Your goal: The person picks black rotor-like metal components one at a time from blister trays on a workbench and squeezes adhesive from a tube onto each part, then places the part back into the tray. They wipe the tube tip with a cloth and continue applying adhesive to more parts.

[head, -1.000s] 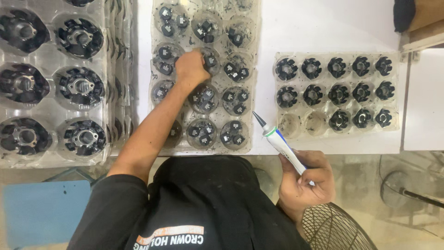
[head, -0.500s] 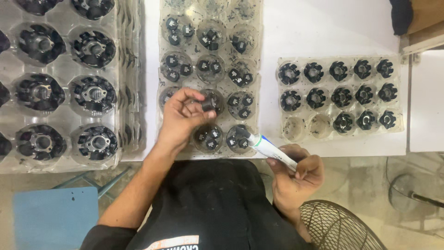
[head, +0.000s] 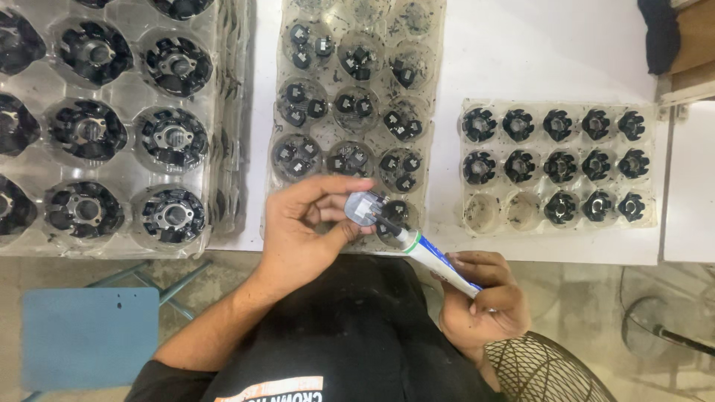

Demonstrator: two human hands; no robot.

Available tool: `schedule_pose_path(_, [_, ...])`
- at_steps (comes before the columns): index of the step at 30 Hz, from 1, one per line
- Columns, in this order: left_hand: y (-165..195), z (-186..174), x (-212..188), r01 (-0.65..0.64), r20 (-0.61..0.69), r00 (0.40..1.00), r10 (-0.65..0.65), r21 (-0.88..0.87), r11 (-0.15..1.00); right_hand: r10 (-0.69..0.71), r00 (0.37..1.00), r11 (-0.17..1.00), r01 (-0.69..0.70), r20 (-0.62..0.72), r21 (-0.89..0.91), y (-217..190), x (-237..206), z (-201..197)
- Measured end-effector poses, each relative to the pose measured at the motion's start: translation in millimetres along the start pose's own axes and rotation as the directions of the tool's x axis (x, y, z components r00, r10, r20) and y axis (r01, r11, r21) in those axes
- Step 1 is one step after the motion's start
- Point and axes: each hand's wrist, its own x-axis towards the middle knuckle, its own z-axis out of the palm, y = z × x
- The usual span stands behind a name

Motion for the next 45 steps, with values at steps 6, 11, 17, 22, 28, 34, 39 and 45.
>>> schedule_pose_path(6, [0.2,0.1,-0.3,0.021,-0.006,1.000,-0.021,0.005,1.000,-0.067,0.996,0.998,0.067,-0.067,0.002,-1.0,2.5,5.8])
schedule_pose_path(11, [-1.4,-0.2,1.8,0.060,0.008,0.998,-0.060,0.020,0.998,-0.107,0.993,0.992,0.111,0.057,-0.056,-3.9,12.0,-6.4])
schedule_pose_path(17, [-6.4,-1.9,3.4,0.106,0.038,0.994,-0.104,-0.050,0.993,-0.099,0.995,0.991,0.101,0.022,-0.087,-7.6,15.6,-2.4])
schedule_pose_path(22, [-10.3,-3.6,3.4,0.108,0.032,0.994,-0.106,-0.052,0.993,-0.099,0.994,0.990,0.102,0.036,-0.096,-10.2,17.8,-2.2])
schedule_pose_path(28, [-13.1,-4.3,3.0,0.118,0.029,0.993,-0.117,-0.037,0.992,-0.141,0.990,0.988,0.140,-0.012,-0.061,-6.6,18.0,0.6])
schedule_pose_path(34, [-20.8,-2.6,1.4,0.130,0.032,0.991,-0.128,-0.098,0.987,-0.100,0.995,0.990,0.101,0.016,-0.097,-11.1,14.4,-2.2])
schedule_pose_path(39, [-32.6,2.5,-1.9,0.248,0.056,0.969,-0.243,-0.313,0.917,-0.078,0.995,0.992,0.083,0.058,-0.097,-9.8,15.6,-8.7])
schedule_pose_path(45, [-41.4,3.8,-11.7,0.304,0.112,0.952,-0.285,-0.446,0.842,0.045,0.989,0.999,-0.048,-0.138,-0.019,-9.5,4.6,5.1])
